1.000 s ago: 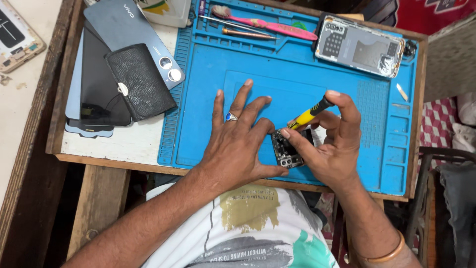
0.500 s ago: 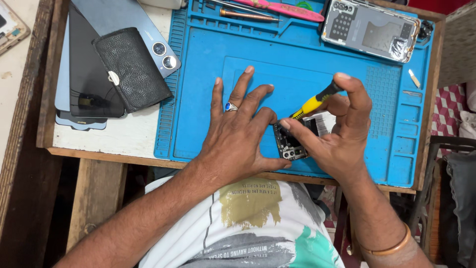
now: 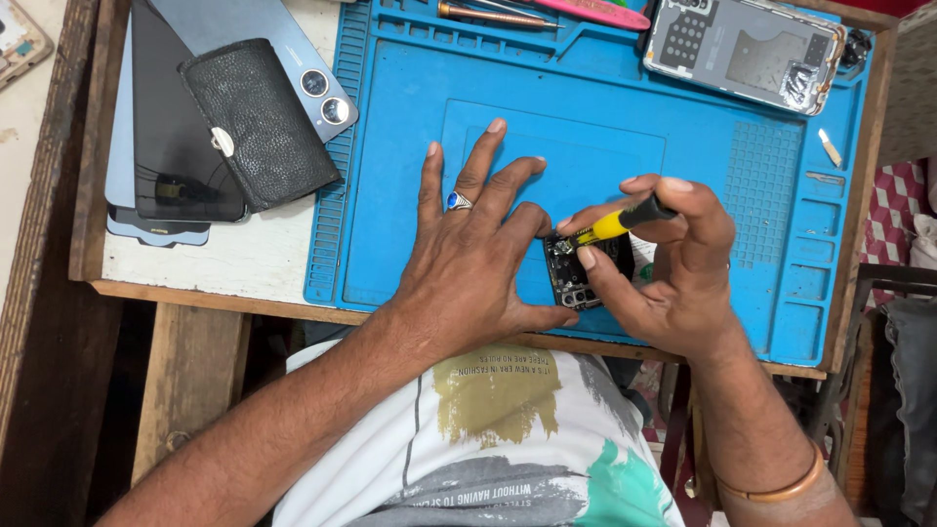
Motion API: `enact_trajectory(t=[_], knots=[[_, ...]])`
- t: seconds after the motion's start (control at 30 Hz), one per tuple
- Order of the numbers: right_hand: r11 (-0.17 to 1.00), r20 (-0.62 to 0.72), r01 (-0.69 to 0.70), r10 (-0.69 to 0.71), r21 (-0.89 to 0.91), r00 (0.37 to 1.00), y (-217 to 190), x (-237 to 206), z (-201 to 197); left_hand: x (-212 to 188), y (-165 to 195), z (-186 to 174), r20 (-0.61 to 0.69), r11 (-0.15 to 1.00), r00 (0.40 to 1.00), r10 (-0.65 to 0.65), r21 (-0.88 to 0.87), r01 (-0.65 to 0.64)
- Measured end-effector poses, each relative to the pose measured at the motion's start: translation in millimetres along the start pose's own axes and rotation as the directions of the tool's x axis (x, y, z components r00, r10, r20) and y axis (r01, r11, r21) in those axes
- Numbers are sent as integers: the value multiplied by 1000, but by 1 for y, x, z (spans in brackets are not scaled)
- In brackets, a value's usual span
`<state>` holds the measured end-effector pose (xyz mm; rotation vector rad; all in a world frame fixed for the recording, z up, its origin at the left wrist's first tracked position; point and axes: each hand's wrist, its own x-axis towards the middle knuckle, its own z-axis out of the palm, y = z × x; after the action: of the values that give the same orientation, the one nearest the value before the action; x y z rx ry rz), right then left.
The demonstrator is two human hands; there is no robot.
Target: The person uses a yellow-handled screwdriver to repeatedly press and scrape a small black component on the internal circuit board of a disassembled smartphone. The phone rests on a blue anti-static mat on a cluttered workbench.
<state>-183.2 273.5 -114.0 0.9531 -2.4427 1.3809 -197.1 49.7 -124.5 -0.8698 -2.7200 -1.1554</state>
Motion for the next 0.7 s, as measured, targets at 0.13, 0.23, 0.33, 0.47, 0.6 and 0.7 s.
enact_trajectory(t=[0.13,0.23,0.33,0.47,0.6,0.7], knots=[[993,-37,-47,51,110,998,2,-2,-3,0,1,0,-3,1000,1000,3,-5,-3],[994,-83,-67,74,84,994,2,1,-4,1,1,0,1,1000,1000,-3,-6,3],[997,-91,-74,74,6,993,2,5,-5,2,0,0,3,1000,1000,-7,-12,7],[997,-69,-71,73,26,995,1,5,-3,2,0,0,1,1000,1000,-9,-17,9],[998,-68,-61,61,8,996,1,4,-2,2,-1,0,-4,1000,1000,-4,-10,4],[998,-52,-49,51,37,997,1,4,-2,1,0,0,-1,1000,1000,-7,-13,7]])
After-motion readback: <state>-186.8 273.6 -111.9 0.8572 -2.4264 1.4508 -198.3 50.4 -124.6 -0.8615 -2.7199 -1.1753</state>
